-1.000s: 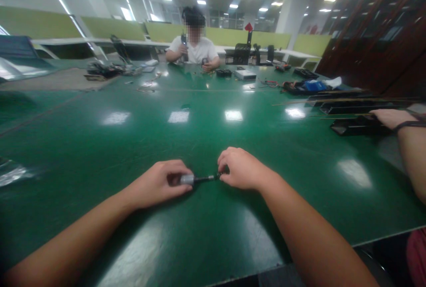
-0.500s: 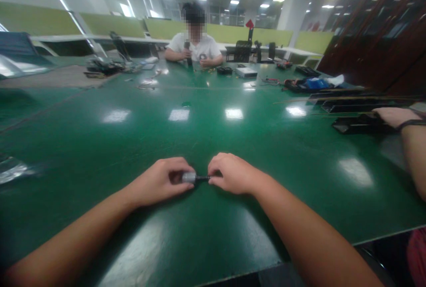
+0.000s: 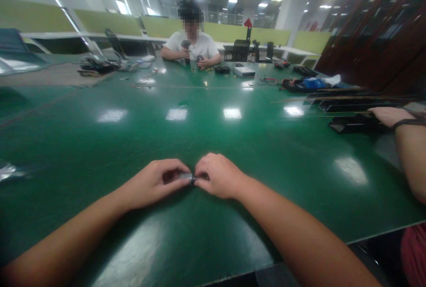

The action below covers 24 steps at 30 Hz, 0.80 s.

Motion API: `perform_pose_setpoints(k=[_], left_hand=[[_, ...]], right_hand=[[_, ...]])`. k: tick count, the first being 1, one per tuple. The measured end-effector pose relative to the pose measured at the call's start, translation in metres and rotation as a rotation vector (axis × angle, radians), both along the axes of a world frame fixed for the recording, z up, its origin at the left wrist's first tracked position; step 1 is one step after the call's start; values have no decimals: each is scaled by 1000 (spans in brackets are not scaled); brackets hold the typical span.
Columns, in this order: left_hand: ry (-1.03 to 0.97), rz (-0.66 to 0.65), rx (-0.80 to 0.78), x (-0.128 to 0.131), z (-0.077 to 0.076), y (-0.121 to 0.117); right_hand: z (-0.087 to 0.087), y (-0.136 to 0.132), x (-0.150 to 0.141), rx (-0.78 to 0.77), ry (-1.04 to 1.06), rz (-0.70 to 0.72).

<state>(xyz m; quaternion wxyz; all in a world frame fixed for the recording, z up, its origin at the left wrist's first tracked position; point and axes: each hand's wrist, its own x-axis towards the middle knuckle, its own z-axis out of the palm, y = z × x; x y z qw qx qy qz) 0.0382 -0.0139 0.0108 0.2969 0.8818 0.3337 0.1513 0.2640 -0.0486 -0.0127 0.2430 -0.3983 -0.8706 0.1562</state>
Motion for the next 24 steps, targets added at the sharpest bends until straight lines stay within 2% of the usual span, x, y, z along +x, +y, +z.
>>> perform_pose_setpoints(k=[8, 24], left_hand=[[63, -59, 84, -1, 0, 1], [36, -64, 63, -1, -2, 1]], right_hand=[[1, -1, 4, 24, 54, -19], [-2, -2, 3, -6, 76, 26]])
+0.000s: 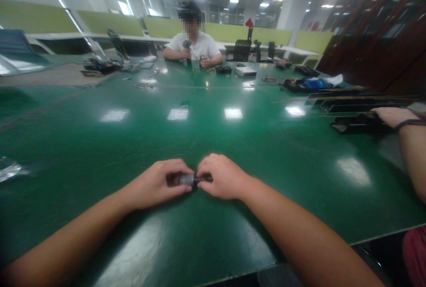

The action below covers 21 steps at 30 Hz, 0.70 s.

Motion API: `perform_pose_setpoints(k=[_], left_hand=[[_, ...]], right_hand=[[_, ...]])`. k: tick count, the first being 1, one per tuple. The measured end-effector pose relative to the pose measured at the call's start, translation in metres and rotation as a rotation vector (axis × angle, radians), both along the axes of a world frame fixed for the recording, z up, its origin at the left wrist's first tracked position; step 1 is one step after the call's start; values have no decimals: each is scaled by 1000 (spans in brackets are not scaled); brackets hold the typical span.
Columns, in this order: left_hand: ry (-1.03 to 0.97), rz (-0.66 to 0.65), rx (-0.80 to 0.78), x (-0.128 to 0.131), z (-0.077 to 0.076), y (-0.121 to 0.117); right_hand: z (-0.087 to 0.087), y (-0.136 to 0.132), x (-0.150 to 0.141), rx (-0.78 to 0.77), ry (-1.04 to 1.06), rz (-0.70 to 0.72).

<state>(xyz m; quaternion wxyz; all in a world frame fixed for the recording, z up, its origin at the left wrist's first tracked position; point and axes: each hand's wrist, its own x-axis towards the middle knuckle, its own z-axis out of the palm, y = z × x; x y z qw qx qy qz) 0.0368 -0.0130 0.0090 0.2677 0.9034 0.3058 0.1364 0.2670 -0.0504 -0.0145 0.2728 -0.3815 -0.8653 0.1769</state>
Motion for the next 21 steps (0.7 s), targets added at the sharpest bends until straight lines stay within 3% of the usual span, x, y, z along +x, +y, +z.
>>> perform_pose_setpoints(k=[21], left_hand=[[15, -2, 7, -1, 0, 1]], right_hand=[[1, 0, 4, 13, -38, 7]])
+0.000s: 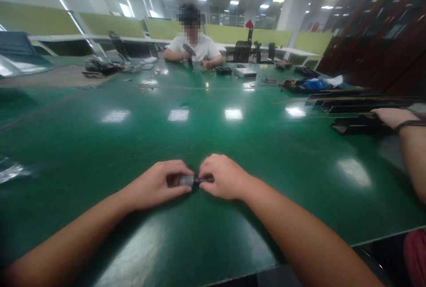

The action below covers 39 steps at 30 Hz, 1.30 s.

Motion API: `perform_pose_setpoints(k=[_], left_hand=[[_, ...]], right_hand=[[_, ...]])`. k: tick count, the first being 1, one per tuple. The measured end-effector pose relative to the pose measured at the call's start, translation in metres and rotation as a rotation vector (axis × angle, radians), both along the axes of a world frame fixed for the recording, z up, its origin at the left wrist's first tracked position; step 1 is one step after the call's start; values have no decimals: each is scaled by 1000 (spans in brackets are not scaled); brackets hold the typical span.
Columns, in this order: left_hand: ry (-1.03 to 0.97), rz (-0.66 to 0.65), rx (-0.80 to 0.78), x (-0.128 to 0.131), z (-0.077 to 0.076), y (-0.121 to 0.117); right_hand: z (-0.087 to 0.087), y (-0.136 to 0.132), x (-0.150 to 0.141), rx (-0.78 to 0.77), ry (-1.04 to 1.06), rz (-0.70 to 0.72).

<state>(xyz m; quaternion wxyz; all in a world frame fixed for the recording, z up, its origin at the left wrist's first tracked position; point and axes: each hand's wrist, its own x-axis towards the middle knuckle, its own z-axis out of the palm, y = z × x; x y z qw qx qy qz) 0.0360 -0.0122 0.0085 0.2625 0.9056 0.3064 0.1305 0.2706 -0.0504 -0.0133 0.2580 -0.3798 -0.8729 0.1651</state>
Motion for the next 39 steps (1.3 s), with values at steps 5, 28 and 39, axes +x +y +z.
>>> perform_pose_setpoints(k=[5, 28, 39], left_hand=[[-7, -6, -1, 0, 0, 0], [0, 2, -5, 0, 1, 0], [1, -6, -1, 0, 2, -1]], right_hand=[[0, 0, 1, 1, 1, -8], [4, -1, 10, -19, -47, -32], [8, -1, 16, -45, -71, -34]])
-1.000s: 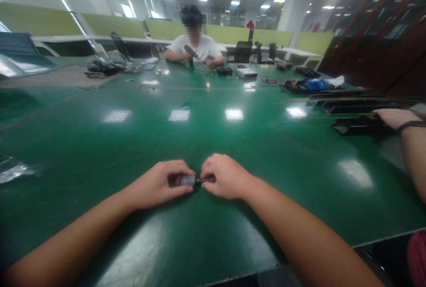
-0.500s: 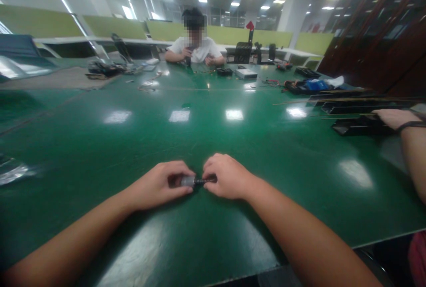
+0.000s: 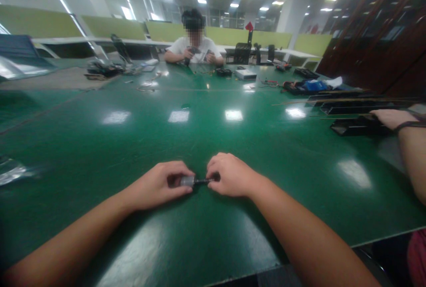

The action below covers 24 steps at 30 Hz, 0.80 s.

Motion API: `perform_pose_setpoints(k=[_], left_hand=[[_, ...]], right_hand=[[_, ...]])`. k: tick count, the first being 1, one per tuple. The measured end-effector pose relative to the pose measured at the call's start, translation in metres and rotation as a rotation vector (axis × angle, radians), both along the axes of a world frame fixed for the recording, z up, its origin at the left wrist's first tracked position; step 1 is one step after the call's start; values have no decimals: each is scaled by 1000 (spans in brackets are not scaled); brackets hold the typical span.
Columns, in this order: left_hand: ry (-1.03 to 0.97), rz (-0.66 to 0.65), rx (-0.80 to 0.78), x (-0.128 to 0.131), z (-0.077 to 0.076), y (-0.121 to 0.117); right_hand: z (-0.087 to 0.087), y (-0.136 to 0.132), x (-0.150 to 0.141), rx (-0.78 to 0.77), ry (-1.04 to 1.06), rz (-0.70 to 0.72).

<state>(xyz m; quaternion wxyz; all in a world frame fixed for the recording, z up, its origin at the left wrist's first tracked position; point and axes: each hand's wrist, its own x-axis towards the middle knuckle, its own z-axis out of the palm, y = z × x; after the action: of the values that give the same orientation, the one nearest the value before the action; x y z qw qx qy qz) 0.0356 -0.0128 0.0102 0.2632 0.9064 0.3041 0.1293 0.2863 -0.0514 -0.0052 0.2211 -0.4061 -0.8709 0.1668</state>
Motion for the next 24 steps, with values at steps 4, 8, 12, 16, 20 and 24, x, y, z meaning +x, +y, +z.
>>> perform_pose_setpoints(k=[4, 8, 12, 16, 20, 24], left_hand=[[3, -1, -5, 0, 0, 0], [3, -1, -6, 0, 0, 0], [4, 1, -16, 0, 0, 0], [10, 1, -24, -1, -1, 1], [20, 13, -23, 0, -1, 1], [18, 15, -29, 0, 0, 0]], right_hand=[[2, -1, 1, -12, -18, -12], [2, -1, 3, -11, -23, -15], [3, -1, 4, -13, -23, -9], [4, 0, 5, -17, -42, 1], [5, 0, 7, -28, -63, 1], [5, 0, 10, -31, -67, -1]])
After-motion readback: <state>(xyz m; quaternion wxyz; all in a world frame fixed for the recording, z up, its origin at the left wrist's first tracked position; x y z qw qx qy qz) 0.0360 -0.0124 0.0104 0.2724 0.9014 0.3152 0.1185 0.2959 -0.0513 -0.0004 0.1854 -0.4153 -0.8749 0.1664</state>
